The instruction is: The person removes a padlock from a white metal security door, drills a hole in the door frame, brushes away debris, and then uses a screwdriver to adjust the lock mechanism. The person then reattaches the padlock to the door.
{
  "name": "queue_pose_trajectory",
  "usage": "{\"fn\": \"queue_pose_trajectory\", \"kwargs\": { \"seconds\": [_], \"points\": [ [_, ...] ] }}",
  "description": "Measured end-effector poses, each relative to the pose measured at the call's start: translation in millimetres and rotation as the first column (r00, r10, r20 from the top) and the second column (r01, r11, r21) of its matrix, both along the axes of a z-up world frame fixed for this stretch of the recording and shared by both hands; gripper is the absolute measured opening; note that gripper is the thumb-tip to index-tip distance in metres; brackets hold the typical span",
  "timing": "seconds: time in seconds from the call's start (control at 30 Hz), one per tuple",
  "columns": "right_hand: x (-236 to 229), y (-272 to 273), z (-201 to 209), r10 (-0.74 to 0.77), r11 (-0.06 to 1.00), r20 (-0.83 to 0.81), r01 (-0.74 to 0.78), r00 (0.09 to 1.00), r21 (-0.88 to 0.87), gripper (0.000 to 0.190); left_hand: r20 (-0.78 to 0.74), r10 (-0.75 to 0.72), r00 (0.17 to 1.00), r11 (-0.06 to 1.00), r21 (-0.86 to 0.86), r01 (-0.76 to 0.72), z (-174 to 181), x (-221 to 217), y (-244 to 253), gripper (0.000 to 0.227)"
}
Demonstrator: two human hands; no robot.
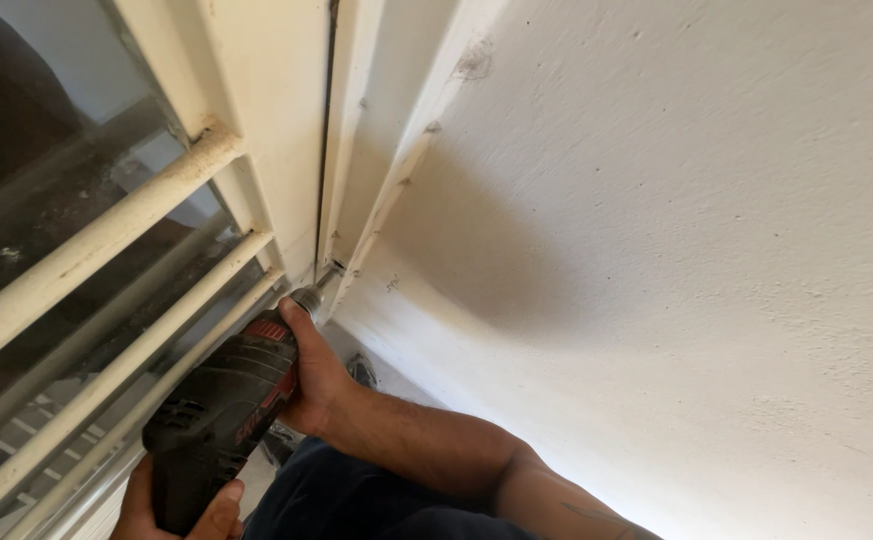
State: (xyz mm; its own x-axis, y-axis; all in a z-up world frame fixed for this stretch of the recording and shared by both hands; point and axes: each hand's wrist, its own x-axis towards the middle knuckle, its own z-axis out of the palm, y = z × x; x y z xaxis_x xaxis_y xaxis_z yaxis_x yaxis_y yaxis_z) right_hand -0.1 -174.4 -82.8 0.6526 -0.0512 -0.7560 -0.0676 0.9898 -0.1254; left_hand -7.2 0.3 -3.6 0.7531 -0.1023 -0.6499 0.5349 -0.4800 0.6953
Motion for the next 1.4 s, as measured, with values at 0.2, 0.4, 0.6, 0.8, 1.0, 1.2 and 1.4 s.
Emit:
{"fn": "queue_pose_trajectory", "kwargs": {
  "seconds": [0.2,0.4,0.6,0.8,1.0,1.2,1.4],
  "points": [
    [0.5,-4.7,8.1,0.040,0.999,-0.055,-0.039,0.998,0.022,0.067,0.033,-0.098,0.995,0.985,0.147,0.092,11.3,5.9,-1.7,0.082],
    [-1.5,-9.3,17.3,0.049,0.999,-0.039,-0.050,0.998,-0.005,0.063,-0.039,-0.051,0.998,0.994,0.099,0.054,20.4,8.6,-9.3,0.079],
    [1.8,-10.7,15.2,0.033,0.999,-0.075,-0.032,0.997,0.019,0.065,0.017,-0.075,0.997,0.989,0.129,0.072,19.2,7.5,-11.0,0.080],
    [2.3,-12.0,16.0,0.039,0.999,-0.043,-0.038,0.998,0.025,0.070,0.059,-0.100,0.993,0.983,0.163,0.090,23.2,8.3,-11.5,0.080],
    [3.1,-13.4,6.8,0.040,0.999,-0.017,-0.040,0.999,0.031,0.065,0.016,-0.196,0.980,0.947,0.264,0.185,23.2,14.8,-10.5,0.086],
    [0.9,-15.0,5.9,0.027,0.999,-0.004,-0.027,1.000,0.040,0.066,0.069,-0.234,0.970,0.934,0.292,0.204,20.8,10.1,-10.5,0.090],
    [-5.1,-17.4,25.8,0.037,0.998,-0.070,-0.034,0.997,0.054,0.072,0.132,-0.282,0.950,0.907,0.359,0.219,7.1,1.0,-7.6,0.097]
  ]
}}
